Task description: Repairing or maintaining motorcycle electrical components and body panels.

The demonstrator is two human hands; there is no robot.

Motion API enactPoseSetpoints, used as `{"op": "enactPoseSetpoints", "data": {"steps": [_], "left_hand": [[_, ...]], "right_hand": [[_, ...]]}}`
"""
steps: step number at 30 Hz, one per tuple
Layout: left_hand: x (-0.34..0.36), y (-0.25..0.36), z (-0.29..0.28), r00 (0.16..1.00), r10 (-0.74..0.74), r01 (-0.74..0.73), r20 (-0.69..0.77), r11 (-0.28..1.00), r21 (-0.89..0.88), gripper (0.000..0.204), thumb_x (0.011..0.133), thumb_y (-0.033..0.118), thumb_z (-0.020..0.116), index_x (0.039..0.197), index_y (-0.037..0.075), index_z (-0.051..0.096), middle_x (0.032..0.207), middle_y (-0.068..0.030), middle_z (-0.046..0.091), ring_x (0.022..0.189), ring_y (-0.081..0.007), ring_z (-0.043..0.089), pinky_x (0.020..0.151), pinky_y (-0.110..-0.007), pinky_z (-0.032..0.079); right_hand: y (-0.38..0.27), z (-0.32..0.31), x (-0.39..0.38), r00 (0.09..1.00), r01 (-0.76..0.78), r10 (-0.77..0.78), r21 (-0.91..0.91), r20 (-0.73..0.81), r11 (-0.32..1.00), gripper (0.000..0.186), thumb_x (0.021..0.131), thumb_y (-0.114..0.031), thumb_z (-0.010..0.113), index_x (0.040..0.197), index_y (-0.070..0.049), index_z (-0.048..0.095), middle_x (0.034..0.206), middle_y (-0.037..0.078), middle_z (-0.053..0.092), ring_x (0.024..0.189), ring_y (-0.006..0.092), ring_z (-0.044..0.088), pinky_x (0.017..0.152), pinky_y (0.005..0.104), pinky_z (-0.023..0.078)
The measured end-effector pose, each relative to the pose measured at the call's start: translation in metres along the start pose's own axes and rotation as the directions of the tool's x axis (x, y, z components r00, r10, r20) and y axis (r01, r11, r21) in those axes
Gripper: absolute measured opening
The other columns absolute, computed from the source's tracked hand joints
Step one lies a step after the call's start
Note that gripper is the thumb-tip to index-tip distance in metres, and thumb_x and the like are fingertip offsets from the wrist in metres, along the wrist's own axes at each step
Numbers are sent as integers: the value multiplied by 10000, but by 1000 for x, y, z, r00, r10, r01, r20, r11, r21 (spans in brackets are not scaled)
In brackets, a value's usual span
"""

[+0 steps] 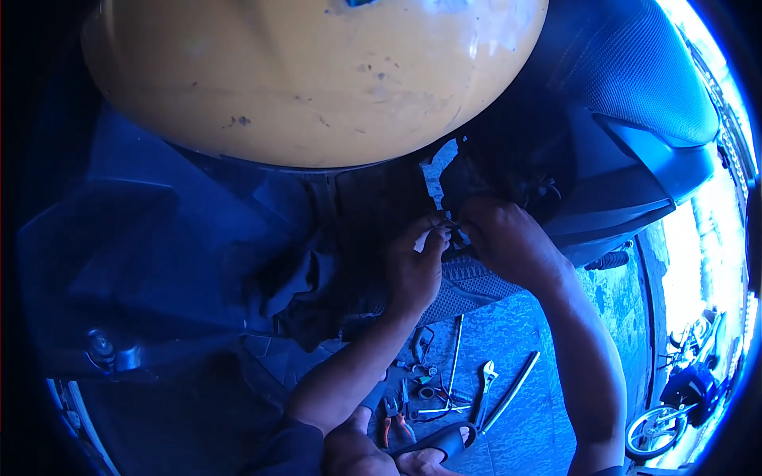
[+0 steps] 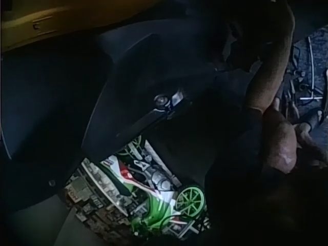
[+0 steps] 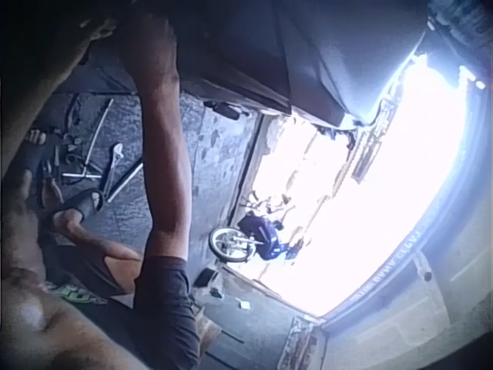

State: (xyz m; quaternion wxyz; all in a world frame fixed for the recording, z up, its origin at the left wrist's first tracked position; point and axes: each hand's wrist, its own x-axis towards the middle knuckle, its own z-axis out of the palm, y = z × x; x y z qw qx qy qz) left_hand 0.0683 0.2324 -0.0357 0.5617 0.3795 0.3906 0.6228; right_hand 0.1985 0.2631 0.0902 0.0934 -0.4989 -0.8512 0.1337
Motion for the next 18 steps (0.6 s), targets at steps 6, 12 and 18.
{"op": "enactPoseSetpoints", "data": {"steps": [6,12,18], "left_hand": [[-1,-2,2,998,58,-58,5,998,-9,227,1009,72,540,1184,4,666,1109,-90,697,1010,-178,680,929,-358,552],[1,0,2,997,73,-71,-36,995,66,221,1013,79,560,1183,0,679,1113,-97,704,1017,-176,691,917,-338,563],[-2,3,12,990,99,-96,-95,995,35,207,984,72,598,1126,-45,692,1036,-146,733,1011,-194,704,889,-317,528]], "right_hand": [[-1,5,3,1000,-16,16,-111,-6,994,121,875,-78,652,973,-8,648,961,208,690,898,391,702,776,500,566],[-3,14,7,994,-94,88,-103,-63,990,201,856,-151,703,1025,-45,681,980,176,681,942,377,683,807,476,553],[1,25,5,985,-64,26,-222,-172,973,199,859,-204,698,943,-38,625,914,169,686,791,371,720,679,474,595]]}}
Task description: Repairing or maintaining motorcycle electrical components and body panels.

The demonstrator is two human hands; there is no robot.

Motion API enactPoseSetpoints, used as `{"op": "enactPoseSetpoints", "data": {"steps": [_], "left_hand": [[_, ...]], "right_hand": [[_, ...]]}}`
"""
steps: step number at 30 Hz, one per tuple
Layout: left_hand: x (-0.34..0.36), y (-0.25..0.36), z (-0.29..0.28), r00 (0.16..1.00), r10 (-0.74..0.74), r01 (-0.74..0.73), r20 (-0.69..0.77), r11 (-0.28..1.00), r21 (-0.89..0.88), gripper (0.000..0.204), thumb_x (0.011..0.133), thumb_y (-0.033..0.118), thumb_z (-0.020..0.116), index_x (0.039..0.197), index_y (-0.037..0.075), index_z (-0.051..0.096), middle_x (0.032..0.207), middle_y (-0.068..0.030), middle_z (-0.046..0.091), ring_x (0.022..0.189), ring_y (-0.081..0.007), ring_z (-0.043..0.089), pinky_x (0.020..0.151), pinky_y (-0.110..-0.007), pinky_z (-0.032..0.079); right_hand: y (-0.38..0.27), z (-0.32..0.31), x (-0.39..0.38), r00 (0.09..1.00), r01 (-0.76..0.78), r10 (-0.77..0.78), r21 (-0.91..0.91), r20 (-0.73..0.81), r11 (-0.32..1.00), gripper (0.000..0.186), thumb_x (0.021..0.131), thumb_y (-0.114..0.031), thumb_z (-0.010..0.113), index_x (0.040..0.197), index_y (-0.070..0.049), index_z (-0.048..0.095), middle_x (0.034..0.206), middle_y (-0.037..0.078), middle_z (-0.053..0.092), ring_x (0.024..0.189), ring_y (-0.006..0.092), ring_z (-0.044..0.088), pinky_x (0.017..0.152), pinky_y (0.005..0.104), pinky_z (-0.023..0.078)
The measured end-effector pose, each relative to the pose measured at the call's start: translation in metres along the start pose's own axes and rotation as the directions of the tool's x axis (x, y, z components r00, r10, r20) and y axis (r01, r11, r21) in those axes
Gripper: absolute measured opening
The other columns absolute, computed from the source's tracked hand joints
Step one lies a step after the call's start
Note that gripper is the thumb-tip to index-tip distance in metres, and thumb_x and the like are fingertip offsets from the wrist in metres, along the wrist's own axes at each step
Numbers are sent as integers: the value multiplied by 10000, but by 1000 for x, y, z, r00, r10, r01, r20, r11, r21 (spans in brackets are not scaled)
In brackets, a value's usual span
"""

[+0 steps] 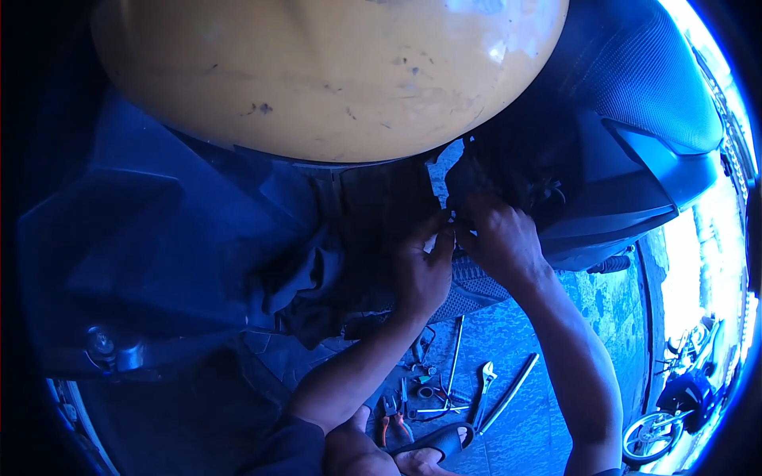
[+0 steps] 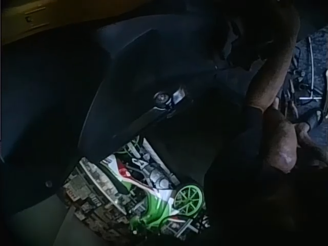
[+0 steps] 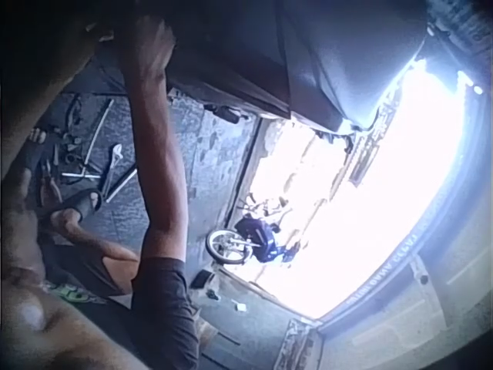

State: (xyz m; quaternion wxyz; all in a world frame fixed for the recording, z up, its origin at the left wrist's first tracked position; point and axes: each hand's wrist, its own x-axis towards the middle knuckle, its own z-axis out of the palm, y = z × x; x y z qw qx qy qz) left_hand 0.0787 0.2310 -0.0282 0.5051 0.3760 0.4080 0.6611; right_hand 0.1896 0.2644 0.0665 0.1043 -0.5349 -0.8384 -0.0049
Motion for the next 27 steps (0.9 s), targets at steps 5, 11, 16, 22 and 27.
{"op": "enactPoseSetpoints", "data": {"steps": [5,11,16,22,27], "left_hand": [[2,-2,-1,1000,-1,1,-27,1000,15,140,980,54,581,990,-35,689,930,-109,724,915,-168,699,817,-310,530],[10,11,-1,984,-139,146,107,988,-59,171,995,90,559,993,7,708,775,-32,670,694,-72,604,618,-242,462],[13,16,-6,964,-236,231,120,971,53,195,997,106,553,1001,-10,709,719,-20,666,639,-89,601,570,-270,454],[16,8,-9,948,-305,302,93,952,49,225,1017,124,527,1085,-6,698,758,-31,663,651,-75,580,569,-271,445],[14,7,-7,948,-299,310,112,945,-102,213,1027,192,511,967,84,685,652,45,511,465,-13,379,403,-204,260]], "right_hand": [[-4,4,-1,999,-51,51,-59,3,997,229,846,-228,720,970,-60,626,934,155,673,776,369,712,657,476,585],[0,7,-2,998,-60,60,-57,1,997,255,834,-230,739,991,-71,616,980,157,668,819,377,704,685,483,577],[0,3,-2,1000,-18,16,-72,-21,997,203,868,-215,694,985,-63,629,937,147,684,751,360,723,634,468,596],[-4,-3,2,994,-104,104,9,37,995,223,839,-203,707,1002,-67,640,990,168,678,864,392,696,731,490,573],[11,-8,11,995,-19,-2,216,95,976,205,877,-121,655,1055,-49,726,1003,202,706,918,405,687,814,481,546]]}}
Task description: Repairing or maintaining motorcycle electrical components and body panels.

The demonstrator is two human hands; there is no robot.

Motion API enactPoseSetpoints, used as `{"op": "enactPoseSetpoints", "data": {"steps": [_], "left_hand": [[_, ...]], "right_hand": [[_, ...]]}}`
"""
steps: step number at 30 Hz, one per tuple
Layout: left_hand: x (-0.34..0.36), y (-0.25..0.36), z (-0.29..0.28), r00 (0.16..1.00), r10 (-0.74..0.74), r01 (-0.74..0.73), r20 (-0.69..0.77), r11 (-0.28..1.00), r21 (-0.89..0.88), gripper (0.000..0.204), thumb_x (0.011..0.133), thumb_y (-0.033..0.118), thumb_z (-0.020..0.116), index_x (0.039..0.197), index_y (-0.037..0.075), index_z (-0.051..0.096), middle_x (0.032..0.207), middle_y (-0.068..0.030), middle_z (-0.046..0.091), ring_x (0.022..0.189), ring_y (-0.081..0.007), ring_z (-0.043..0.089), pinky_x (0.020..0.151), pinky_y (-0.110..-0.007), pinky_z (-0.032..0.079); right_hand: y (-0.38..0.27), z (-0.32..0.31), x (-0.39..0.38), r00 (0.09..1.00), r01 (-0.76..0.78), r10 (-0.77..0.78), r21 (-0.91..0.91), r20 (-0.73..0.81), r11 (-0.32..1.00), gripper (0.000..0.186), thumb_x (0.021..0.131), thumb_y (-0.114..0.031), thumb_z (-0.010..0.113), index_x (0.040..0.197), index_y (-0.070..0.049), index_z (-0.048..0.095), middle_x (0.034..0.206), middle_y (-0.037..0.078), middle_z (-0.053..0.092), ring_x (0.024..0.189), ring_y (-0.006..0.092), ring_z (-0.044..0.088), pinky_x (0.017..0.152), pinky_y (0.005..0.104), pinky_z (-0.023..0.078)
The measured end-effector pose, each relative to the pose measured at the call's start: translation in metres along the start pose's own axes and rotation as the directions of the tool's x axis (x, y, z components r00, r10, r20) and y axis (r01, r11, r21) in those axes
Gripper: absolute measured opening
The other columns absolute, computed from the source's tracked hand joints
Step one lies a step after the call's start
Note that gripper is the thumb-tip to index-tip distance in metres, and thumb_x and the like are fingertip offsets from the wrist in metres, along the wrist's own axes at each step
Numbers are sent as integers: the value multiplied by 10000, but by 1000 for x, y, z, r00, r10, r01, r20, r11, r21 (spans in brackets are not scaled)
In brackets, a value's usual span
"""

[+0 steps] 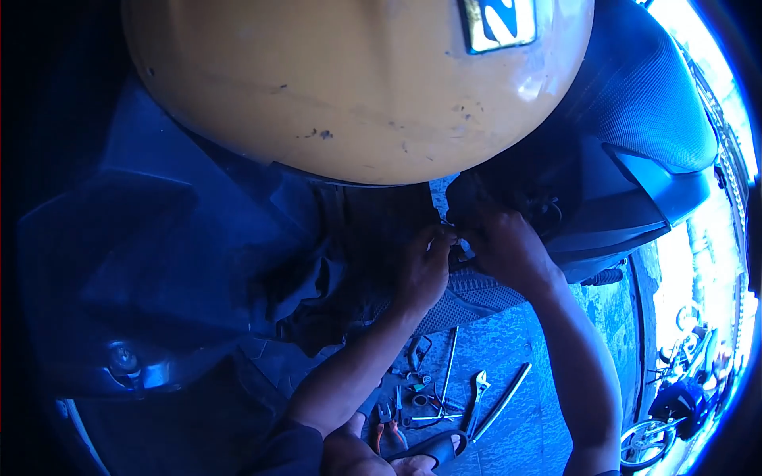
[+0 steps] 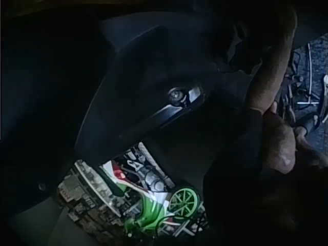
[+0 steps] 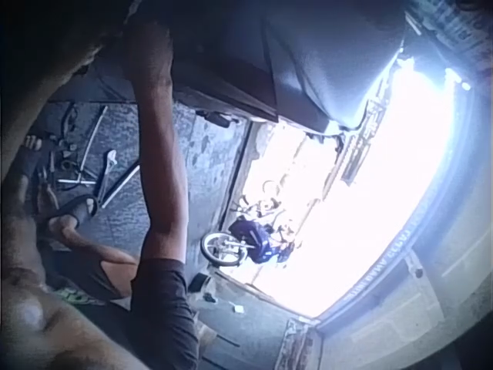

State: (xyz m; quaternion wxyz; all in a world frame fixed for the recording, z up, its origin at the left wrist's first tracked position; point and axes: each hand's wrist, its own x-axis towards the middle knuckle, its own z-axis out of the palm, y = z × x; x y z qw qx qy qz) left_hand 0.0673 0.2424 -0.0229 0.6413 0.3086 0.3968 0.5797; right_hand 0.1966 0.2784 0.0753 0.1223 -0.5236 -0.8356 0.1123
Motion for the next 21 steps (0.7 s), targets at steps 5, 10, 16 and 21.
{"op": "enactPoseSetpoints", "data": {"steps": [5,10,16,21], "left_hand": [[-2,8,-3,999,-38,37,22,999,33,142,993,139,579,940,47,674,744,-1,584,602,-49,484,536,-236,364],[3,3,-7,1000,3,-2,-3,979,206,85,947,83,647,926,6,676,806,-56,667,689,-96,621,603,-262,493],[3,6,-1,998,-16,17,-56,1000,16,103,956,112,629,943,22,677,793,-39,655,625,-110,629,512,-246,516],[7,7,-1,992,-93,78,-84,982,-172,95,956,98,616,935,26,674,839,-64,668,700,-121,657,586,-261,554]], "right_hand": [[0,1,6,997,-17,19,-38,72,999,206,886,-79,625,1058,-30,726,1000,229,708,932,407,690,833,475,545],[-7,3,8,994,-51,55,-49,97,998,203,874,-91,635,1040,-24,730,987,250,703,918,416,691,802,484,553],[-17,23,-2,970,-235,238,57,-42,970,177,871,-120,648,991,-6,713,992,255,692,903,424,686,778,489,556],[-26,40,-28,867,-85,125,103,-482,991,112,888,-152,676,972,-86,707,994,148,652,809,403,694,692,481,563]]}}
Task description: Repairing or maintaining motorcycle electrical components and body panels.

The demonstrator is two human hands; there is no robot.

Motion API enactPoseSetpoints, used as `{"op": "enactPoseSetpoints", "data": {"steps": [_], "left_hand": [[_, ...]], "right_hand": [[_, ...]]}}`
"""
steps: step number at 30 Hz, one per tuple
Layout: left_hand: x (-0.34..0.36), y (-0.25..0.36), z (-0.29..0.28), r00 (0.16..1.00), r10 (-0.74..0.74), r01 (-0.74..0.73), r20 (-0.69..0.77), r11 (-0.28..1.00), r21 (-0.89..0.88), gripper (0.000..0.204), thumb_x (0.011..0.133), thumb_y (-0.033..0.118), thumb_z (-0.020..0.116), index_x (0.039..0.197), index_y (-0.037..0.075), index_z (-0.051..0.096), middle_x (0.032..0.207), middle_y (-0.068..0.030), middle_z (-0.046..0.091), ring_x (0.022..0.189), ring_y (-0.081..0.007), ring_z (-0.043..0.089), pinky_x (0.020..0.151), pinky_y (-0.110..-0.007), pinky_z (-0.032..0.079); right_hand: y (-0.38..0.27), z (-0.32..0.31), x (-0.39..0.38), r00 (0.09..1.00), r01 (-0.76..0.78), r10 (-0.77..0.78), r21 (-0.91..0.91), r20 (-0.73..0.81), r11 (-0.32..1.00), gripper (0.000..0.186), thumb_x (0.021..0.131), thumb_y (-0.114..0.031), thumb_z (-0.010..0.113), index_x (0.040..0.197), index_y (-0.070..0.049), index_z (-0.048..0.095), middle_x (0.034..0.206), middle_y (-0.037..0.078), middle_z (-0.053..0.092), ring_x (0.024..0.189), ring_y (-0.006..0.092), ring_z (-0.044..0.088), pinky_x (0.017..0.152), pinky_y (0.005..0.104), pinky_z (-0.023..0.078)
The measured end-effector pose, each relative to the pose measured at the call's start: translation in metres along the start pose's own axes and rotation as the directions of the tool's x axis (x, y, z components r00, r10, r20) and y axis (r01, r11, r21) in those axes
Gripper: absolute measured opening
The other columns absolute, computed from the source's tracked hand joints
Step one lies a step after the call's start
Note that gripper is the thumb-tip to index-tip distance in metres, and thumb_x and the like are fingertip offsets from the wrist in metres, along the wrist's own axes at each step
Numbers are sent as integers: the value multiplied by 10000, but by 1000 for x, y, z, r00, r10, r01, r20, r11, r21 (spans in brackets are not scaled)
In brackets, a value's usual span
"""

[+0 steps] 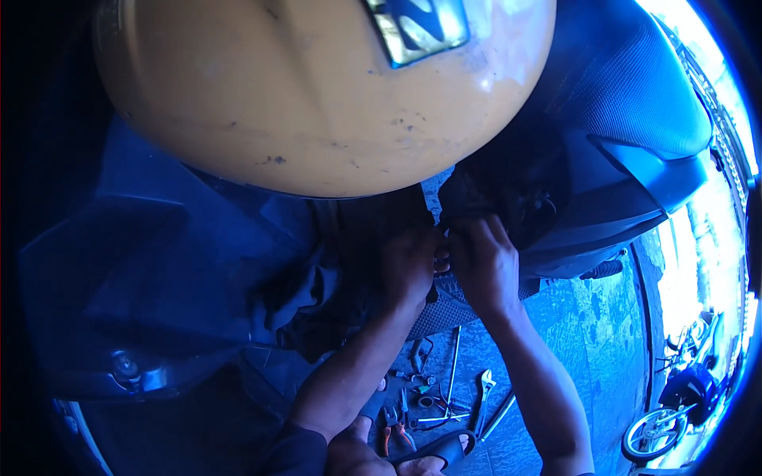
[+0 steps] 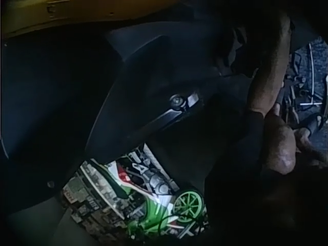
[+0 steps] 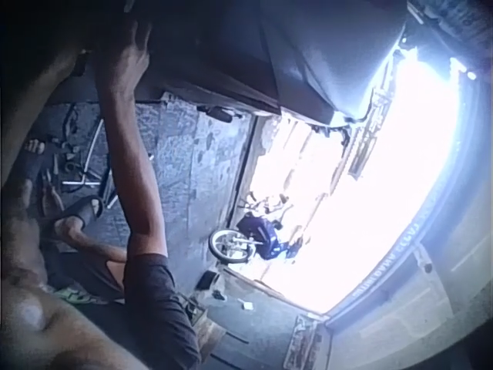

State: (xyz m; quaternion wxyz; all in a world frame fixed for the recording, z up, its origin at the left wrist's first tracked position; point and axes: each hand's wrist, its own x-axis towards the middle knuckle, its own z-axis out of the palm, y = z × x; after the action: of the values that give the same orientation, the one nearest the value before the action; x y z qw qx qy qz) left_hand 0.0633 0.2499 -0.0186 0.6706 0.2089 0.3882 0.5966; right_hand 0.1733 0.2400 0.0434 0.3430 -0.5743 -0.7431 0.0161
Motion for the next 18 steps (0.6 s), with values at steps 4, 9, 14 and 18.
{"op": "enactPoseSetpoints", "data": {"steps": [4,9,14,18], "left_hand": [[1,-3,-7,994,104,-106,39,992,71,93,963,89,606,942,25,669,846,-64,667,712,-116,657,600,-256,547],[2,-13,-17,981,162,-161,109,987,-21,121,994,88,581,975,0,661,861,-54,663,765,-111,658,634,-248,531],[-7,-13,-16,972,204,-219,113,966,140,154,1014,82,555,1019,-17,673,903,-79,696,807,-125,680,683,-267,554],[-10,-18,-20,937,337,-340,93,813,472,165,1016,73,547,1037,-25,679,905,-92,715,822,-140,707,707,-283,575]], "right_hand": [[3,11,-14,999,9,-11,65,39,998,151,876,-142,695,1016,-91,723,1019,131,657,837,390,696,700,466,566],[3,15,-8,991,-84,77,59,107,995,201,881,-165,683,1065,-97,730,1058,132,656,856,387,698,738,476,566],[1,13,-5,981,-74,79,-35,177,997,163,890,-148,647,1020,-87,722,1060,135,656,872,398,692,762,489,561],[-2,12,-3,977,-94,94,-11,193,996,144,885,-128,625,992,-63,698,1022,151,650,883,406,678,754,500,549]]}}
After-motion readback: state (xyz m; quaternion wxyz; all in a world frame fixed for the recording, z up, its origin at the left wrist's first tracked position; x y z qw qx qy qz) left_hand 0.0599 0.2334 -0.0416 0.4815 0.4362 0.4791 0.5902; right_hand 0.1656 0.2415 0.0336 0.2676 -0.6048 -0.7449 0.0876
